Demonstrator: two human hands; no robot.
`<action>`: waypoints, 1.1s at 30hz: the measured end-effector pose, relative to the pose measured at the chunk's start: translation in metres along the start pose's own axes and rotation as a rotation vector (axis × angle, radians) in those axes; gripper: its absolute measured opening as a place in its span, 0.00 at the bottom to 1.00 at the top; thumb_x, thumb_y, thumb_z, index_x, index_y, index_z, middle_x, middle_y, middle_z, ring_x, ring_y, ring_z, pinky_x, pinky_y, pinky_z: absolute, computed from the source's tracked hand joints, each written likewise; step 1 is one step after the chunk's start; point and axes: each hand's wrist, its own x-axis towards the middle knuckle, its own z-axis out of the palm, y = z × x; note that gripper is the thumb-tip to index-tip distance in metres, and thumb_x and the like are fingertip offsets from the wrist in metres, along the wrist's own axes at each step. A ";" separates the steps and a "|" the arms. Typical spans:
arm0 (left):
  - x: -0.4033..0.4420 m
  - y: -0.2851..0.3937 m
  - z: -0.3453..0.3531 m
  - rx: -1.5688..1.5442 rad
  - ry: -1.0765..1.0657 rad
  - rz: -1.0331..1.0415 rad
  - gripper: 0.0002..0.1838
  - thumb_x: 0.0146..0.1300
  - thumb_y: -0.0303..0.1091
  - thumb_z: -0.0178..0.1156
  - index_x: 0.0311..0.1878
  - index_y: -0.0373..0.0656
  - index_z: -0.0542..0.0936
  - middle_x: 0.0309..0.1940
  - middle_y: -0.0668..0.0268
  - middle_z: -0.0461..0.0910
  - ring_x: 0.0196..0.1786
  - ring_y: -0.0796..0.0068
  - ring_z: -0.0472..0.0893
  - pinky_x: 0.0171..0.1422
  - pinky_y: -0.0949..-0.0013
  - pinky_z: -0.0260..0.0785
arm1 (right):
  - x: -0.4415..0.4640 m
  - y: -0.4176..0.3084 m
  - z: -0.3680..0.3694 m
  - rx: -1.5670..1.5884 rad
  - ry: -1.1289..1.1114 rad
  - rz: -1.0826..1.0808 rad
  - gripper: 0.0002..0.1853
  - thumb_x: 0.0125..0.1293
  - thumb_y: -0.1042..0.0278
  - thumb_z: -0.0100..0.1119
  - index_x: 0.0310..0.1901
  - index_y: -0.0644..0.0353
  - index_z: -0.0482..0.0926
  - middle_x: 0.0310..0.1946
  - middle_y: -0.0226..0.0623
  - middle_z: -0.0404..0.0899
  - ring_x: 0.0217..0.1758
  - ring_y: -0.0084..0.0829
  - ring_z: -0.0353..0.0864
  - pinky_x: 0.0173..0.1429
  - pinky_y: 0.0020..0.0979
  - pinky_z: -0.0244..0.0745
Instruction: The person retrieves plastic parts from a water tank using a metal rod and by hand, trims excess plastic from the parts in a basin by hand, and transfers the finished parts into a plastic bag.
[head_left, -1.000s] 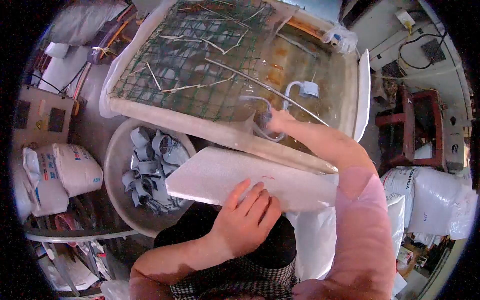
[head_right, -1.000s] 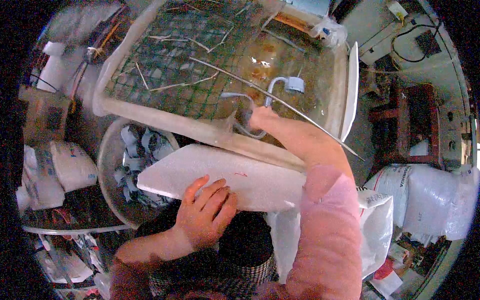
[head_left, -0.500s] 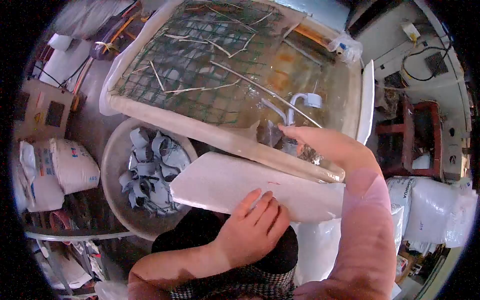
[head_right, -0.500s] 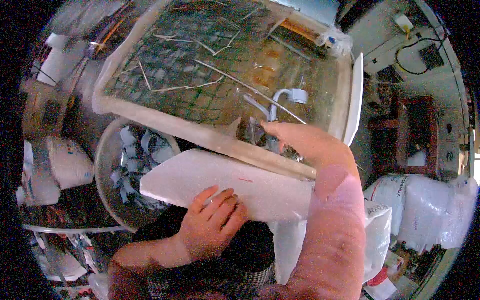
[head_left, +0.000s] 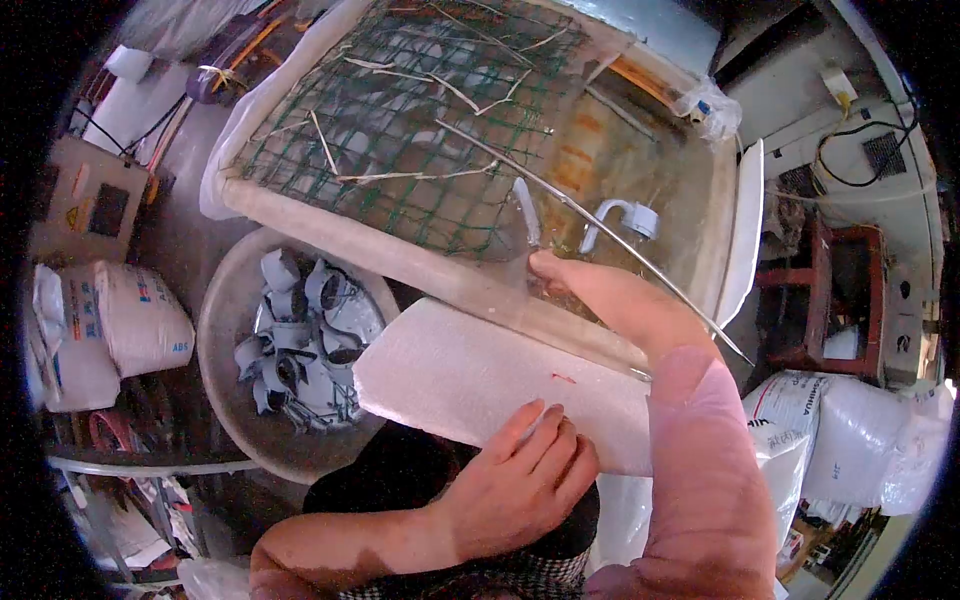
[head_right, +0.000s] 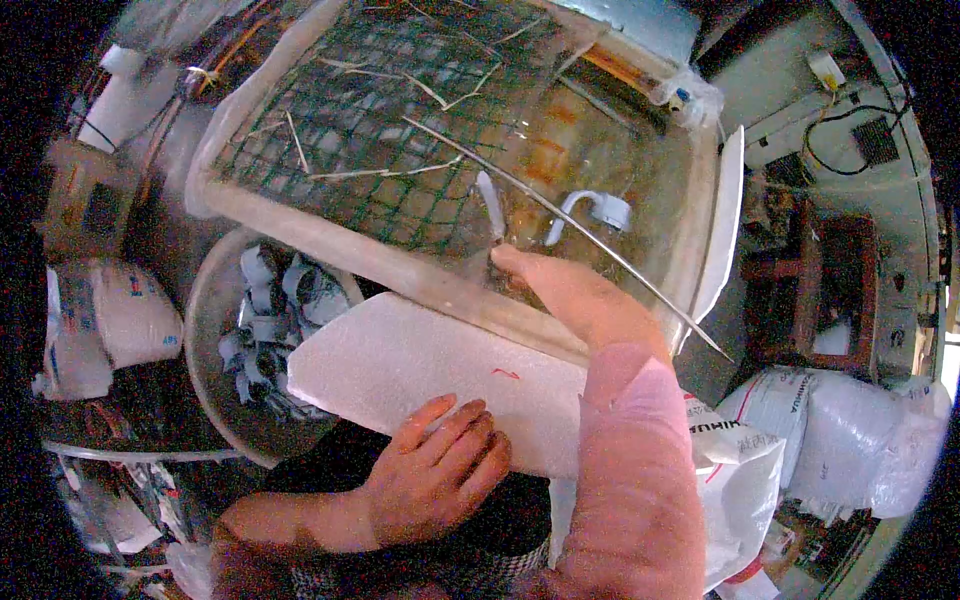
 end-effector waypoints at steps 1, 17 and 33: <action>0.000 0.000 0.000 0.000 0.000 0.000 0.16 0.49 0.36 0.54 0.42 0.41 0.74 0.41 0.58 0.75 0.52 0.62 0.74 0.61 0.55 0.60 | 0.008 0.006 0.004 0.156 0.023 -0.051 0.15 0.50 0.63 0.51 0.38 0.60 0.76 0.35 0.45 0.78 0.37 0.43 0.76 0.35 0.40 0.71; 0.002 0.004 0.000 0.077 0.072 -0.017 0.17 0.52 0.35 0.53 0.46 0.43 0.77 0.41 0.63 0.76 0.51 0.66 0.74 0.61 0.61 0.61 | -0.155 0.038 -0.152 -0.189 0.453 0.523 0.26 0.46 0.62 0.64 0.48 0.62 0.71 0.42 0.50 0.77 0.44 0.48 0.78 0.46 0.42 0.76; 0.042 0.002 -0.040 -0.219 0.012 -0.060 0.22 0.50 0.37 0.63 0.49 0.40 0.74 0.44 0.57 0.72 0.51 0.56 0.70 0.56 0.55 0.64 | -0.199 0.062 -0.137 -0.511 0.600 0.357 0.30 0.46 0.71 0.62 0.54 0.61 0.65 0.54 0.41 0.64 0.62 0.38 0.62 0.57 0.39 0.70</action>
